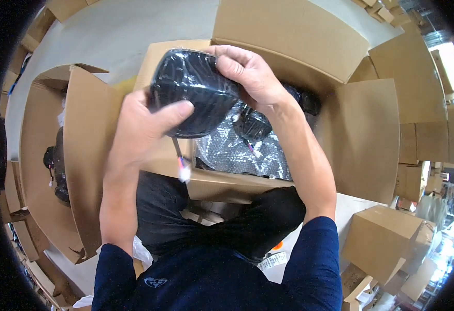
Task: The person packs plastic-wrapped components into cardboard boxes by hand, adding bubble wrap for shipping.
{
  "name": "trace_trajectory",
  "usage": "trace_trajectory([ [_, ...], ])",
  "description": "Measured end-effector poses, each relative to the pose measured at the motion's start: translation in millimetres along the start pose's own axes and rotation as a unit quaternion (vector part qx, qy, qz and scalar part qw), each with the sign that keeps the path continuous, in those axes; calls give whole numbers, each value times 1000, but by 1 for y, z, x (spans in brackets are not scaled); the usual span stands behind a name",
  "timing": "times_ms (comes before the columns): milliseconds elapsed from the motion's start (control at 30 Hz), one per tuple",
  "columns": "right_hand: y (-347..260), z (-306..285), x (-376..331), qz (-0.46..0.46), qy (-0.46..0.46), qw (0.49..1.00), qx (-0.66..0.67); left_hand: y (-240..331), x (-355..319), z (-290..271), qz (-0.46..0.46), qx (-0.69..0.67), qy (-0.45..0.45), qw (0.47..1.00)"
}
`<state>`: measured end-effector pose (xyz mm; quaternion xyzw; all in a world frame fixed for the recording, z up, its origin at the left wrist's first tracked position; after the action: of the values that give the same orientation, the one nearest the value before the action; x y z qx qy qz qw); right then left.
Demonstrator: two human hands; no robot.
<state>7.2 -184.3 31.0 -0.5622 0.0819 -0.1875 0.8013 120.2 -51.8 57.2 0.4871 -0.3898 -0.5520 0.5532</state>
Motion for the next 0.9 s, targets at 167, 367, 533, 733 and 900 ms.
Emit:
trace_trajectory([
  [167, 91, -165, -76, 363, 210, 780, -465, 10, -2, -11, 32, -44, 45, 998],
  [367, 191, -215, -217, 370, 360, 726, -454, 28, -2, -23, 104, 61, 94, 988],
  [533, 211, -199, -210, 394, 388, 797, -244, 28, -13, -40, 115, -35, 111, 987],
  [733, 216, -176, -210, 318, 433, 842, -48, 30, -18, -53, 105, -9, 138, 985],
  [900, 173, -138, -155, 256, 277, 920, 108, 36, -19, -57, 103, -59, 148, 982],
])
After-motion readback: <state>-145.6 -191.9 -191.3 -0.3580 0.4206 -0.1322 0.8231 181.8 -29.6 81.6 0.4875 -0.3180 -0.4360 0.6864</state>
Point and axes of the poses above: each hand's wrist, its own x-axis towards the middle knuckle, its own z-axis out of the palm, y = z × x, the point moved 9 cm from there along x, towards the middle knuckle, and after that the axes turned 8 degrees about -y, right-handed, at the moved point
